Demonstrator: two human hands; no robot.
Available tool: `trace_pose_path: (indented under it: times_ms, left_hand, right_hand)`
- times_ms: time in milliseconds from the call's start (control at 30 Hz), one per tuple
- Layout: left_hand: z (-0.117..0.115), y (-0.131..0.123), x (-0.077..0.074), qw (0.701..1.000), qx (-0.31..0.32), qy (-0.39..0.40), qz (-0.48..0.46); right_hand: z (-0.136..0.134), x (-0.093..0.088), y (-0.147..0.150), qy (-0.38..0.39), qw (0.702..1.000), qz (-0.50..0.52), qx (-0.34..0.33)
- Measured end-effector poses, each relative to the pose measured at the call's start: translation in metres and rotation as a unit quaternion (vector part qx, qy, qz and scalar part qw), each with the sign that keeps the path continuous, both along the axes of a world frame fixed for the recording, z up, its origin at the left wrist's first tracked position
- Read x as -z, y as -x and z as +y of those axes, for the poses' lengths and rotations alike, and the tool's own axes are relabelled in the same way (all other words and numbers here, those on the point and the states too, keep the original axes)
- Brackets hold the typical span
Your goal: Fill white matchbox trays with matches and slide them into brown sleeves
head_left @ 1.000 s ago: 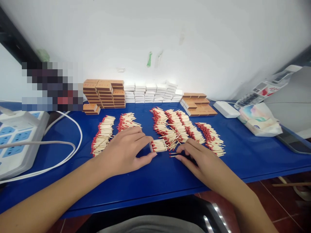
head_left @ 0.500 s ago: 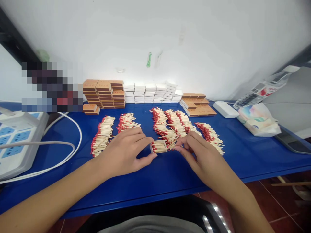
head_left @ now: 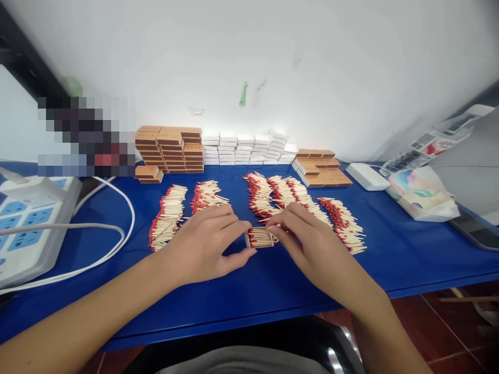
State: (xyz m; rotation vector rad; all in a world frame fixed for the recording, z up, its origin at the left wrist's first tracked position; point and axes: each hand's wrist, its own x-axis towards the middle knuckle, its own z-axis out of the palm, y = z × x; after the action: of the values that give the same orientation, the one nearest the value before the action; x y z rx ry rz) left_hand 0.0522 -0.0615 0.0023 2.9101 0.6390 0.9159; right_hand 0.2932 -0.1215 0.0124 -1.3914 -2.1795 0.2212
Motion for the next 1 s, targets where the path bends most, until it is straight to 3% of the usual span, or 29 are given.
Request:
trace_pose_path:
  times_ms: [167, 433, 1000]
  left_hand:
    - [0.002, 0.001, 0.002, 1.0, -0.019, -0.015, -0.006]
    - [0.003, 0.002, 0.002, 0.999, -0.042, -0.002, 0.004]
    - [0.003, 0.0, 0.005, 1.0, -0.03, 0.003, 0.008]
  right_hand:
    - [-0.003, 0.003, -0.024, -0.015, 0.999, 0.009, 0.031]
    - [-0.01, 0.022, -0.048, 0.018, 0.999, -0.044, 0.019]
    - [-0.007, 0.024, -0.043, 0.068, 0.996, -0.061, 0.003]
